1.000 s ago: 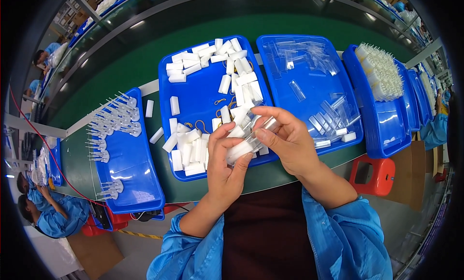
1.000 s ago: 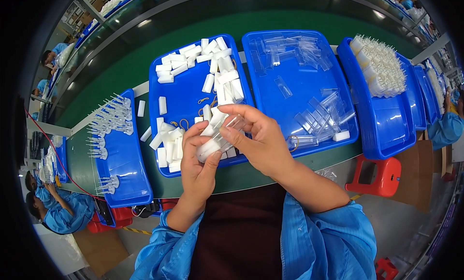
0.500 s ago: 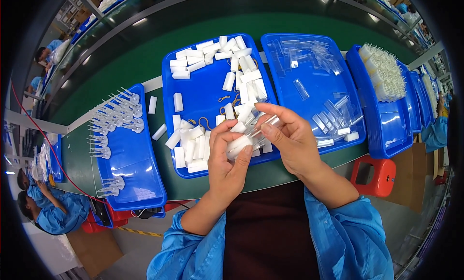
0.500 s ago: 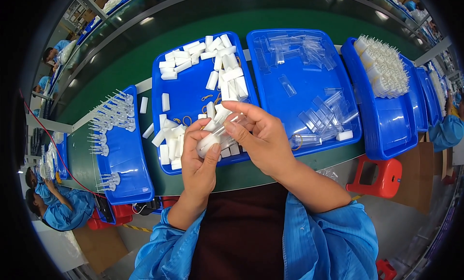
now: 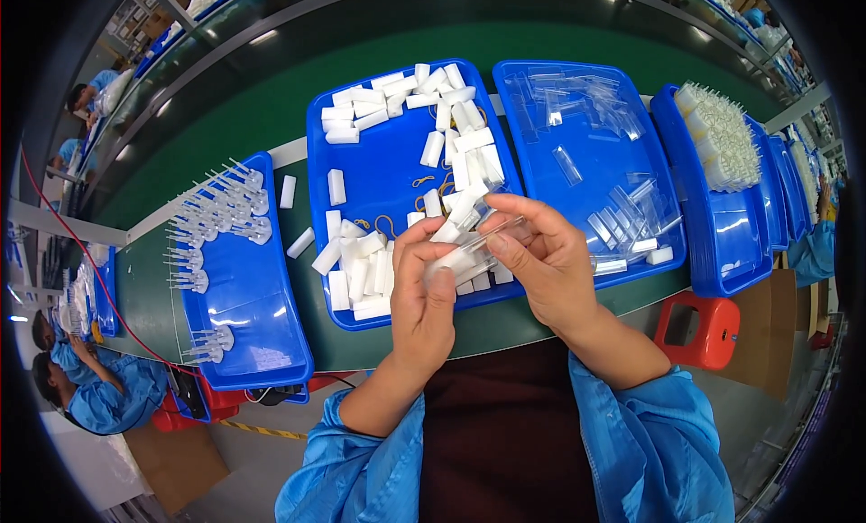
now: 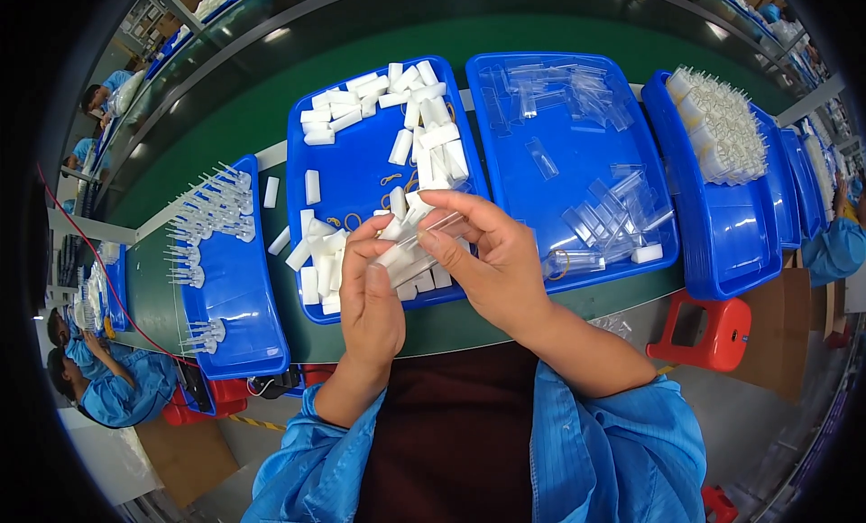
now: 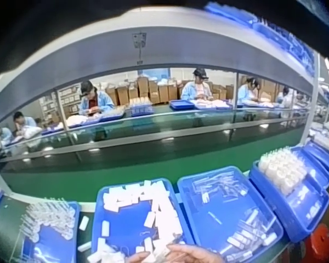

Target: The person inserts rectangular white plastic components into a clear cylindrical plastic housing by hand at an industrial workstation.

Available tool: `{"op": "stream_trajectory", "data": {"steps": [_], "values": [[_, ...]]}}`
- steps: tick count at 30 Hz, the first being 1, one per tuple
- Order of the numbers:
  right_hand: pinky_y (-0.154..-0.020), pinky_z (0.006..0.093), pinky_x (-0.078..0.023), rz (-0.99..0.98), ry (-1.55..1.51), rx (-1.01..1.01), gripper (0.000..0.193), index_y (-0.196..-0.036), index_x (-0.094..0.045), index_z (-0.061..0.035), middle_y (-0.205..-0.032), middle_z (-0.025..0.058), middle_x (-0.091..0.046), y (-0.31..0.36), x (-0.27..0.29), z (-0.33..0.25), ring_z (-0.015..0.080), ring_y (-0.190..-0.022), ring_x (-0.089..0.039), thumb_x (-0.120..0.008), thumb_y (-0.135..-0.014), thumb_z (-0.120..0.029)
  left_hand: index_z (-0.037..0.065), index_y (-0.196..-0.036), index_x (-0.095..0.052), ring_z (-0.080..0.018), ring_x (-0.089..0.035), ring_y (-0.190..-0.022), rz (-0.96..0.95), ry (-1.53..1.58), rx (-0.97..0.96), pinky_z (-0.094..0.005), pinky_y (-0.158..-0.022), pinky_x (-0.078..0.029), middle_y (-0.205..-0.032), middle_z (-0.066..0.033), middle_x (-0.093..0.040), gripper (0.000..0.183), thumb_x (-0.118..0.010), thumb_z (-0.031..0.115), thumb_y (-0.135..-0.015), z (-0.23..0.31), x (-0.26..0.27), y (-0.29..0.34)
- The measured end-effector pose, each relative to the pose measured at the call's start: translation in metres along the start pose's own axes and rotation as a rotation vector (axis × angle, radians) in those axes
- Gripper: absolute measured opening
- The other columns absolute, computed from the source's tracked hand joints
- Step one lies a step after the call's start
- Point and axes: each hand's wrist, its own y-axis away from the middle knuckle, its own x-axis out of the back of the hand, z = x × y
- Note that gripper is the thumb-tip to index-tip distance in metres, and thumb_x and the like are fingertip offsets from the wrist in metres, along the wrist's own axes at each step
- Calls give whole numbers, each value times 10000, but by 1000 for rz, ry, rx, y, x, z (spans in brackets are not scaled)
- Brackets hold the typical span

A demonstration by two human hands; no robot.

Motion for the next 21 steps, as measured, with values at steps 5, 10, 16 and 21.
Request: {"op": "stream_trajectory", "data": {"steps": [5, 10, 16, 21], "values": [[-768, 218, -468, -18, -5, 40, 308, -1125, -560, 14, -981, 68, -588, 5, 0, 4, 112, -945, -574, -636, -829, -15, 31, -935, -526, -228, -432, -1102, 47, 19, 28, -338, -946, -336, -1232, -155, -412, 144, -486, 169, -925, -1, -1, 0], [-750, 210, -472, -16, -10, 51, 289, -1101, -568, 20, -982, 68, -580, 6, 0, 6, 113, -931, -586, -639, -821, -1, 28, -905, -543, -255, -440, -1101, 26, -233, -55, -350, -925, -349, -1214, -166, -416, 124, -502, 144, -918, 7, -1, 0], [-748, 208, -477, -46, 61, -8, 306, -1124, -562, 20, -979, 71, -584, 1, 2, -2, 109, -904, -588, -629, -826, 2, 13, -912, -546, -290, -447, -1084, 24, -420, -134, -355, -908, -356, -1210, -194, -399, 142, -495, 145, -922, 10, -1, 0], [-735, 198, -465, -101, 181, -31, 341, -1170, -548, 20, -958, 67, -593, -3, 2, -13, 94, -894, -570, -618, -839, -19, 7, -911, -542, -275, -454, -1058, 48, -386, -118, -348, -883, -369, -1213, -186, -398, 164, -482, 159, -932, 8, 1, -1]]}}
